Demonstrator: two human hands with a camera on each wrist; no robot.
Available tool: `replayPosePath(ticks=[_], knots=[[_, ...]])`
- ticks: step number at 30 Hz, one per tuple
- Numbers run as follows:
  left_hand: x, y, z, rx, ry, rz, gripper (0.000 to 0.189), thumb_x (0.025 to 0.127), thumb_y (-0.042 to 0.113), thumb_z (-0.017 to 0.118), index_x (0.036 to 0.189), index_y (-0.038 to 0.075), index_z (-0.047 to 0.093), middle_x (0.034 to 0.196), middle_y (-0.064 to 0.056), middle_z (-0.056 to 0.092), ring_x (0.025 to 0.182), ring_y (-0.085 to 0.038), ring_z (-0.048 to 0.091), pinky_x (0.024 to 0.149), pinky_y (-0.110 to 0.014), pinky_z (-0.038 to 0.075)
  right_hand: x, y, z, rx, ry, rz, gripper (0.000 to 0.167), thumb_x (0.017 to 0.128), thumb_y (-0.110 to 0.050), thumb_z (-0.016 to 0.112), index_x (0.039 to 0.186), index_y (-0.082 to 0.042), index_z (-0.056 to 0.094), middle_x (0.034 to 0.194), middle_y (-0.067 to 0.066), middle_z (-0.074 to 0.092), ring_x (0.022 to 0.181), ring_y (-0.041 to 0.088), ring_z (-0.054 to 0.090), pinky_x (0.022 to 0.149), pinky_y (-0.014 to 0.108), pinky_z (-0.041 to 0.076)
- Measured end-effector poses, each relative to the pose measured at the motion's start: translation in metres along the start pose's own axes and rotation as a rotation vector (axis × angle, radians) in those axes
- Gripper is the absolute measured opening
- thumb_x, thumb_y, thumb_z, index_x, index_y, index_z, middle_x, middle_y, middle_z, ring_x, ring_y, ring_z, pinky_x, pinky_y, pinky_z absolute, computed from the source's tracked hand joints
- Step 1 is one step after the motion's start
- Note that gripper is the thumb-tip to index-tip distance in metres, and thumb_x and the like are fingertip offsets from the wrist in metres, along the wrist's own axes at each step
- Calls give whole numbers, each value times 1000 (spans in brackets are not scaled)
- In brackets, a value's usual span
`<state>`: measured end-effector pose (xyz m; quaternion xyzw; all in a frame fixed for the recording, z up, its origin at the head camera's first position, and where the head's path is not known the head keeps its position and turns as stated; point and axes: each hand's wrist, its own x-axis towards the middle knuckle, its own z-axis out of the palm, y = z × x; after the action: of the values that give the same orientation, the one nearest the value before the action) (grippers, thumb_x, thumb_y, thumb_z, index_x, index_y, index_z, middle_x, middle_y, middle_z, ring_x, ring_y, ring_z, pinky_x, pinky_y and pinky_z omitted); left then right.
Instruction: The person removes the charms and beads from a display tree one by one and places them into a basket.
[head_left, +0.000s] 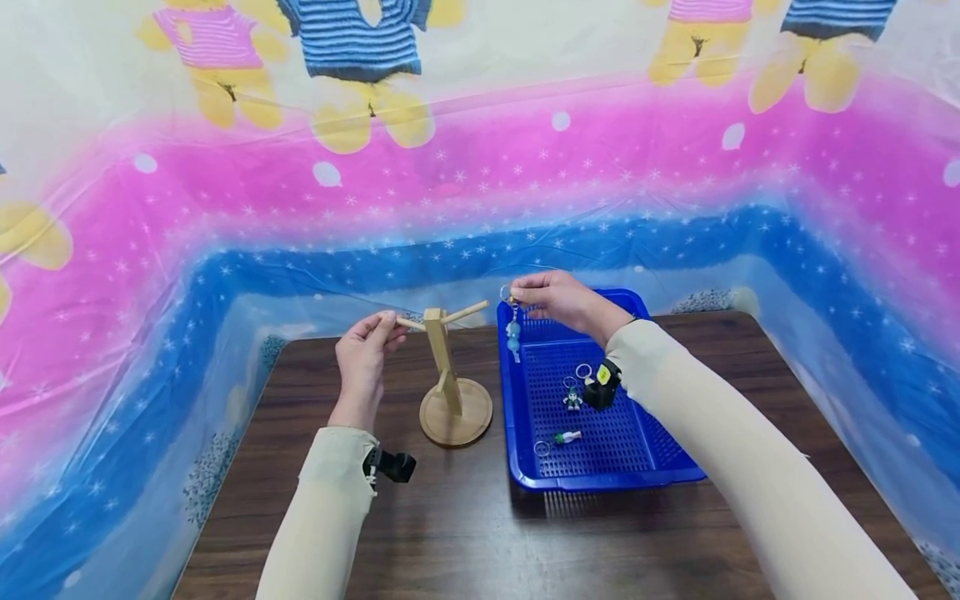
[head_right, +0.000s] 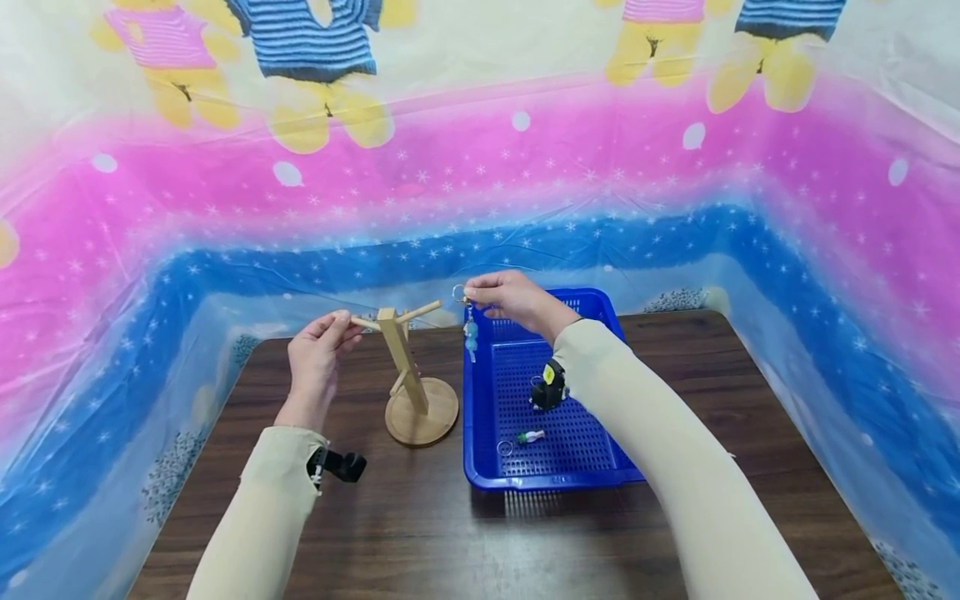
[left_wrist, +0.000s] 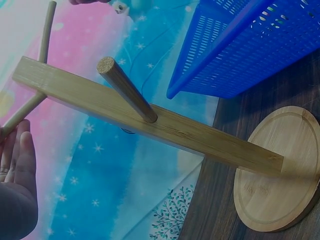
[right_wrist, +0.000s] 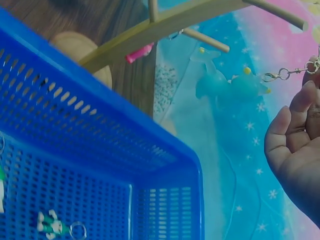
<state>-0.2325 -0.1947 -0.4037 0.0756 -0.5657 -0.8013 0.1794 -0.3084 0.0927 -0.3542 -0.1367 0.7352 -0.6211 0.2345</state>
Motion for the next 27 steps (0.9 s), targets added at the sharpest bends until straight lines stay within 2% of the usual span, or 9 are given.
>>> replayPosePath(ticks=[4, 9, 12, 16, 27], knots=[[0, 0, 0, 2, -1, 0, 12, 100, 5, 65, 92, 10, 73, 73, 11, 76, 68, -1, 74, 69, -15, 64, -4, 1, -6, -45, 19, 15, 35, 107, -12, 52, 137, 7, 54, 120, -2, 56, 108, 11, 55, 123, 55, 41], [0, 0, 1, -4, 2, 0, 12, 99, 4, 65, 92, 9, 73, 72, 11, 76, 68, -1, 74, 68, -16, 64, -9, 2, -10, -152, 69, 34, 33, 107, -16, 54, 133, 4, 58, 123, 2, 57, 115, 17, 53, 116, 50, 48], [0, 0, 1, -12, 2, -2, 19, 99, 3, 65, 87, 14, 74, 72, 10, 75, 67, -2, 74, 68, -15, 64, -13, 5, -12, -205, 78, 42, 36, 107, -19, 55, 136, 2, 59, 136, 10, 58, 127, 24, 53, 116, 50, 49], [0, 1, 1, -18, -2, -2, 27, 100, 3, 64, 81, 20, 74, 72, 10, 75, 67, -2, 74, 67, -15, 63, -17, 10, -15, -216, 79, 58, 39, 107, -21, 54, 139, 1, 58, 154, 18, 50, 140, 32, 49, 121, 52, 46], [-2, 1, 3, -31, 0, 1, 28, 100, 3, 64, 81, 20, 74, 72, 10, 76, 66, -2, 74, 66, -15, 63, -26, 36, -14, -273, 89, 130, 32, 107, -25, 56, 126, -2, 65, 146, 14, 59, 125, 32, 56, 113, 47, 52]])
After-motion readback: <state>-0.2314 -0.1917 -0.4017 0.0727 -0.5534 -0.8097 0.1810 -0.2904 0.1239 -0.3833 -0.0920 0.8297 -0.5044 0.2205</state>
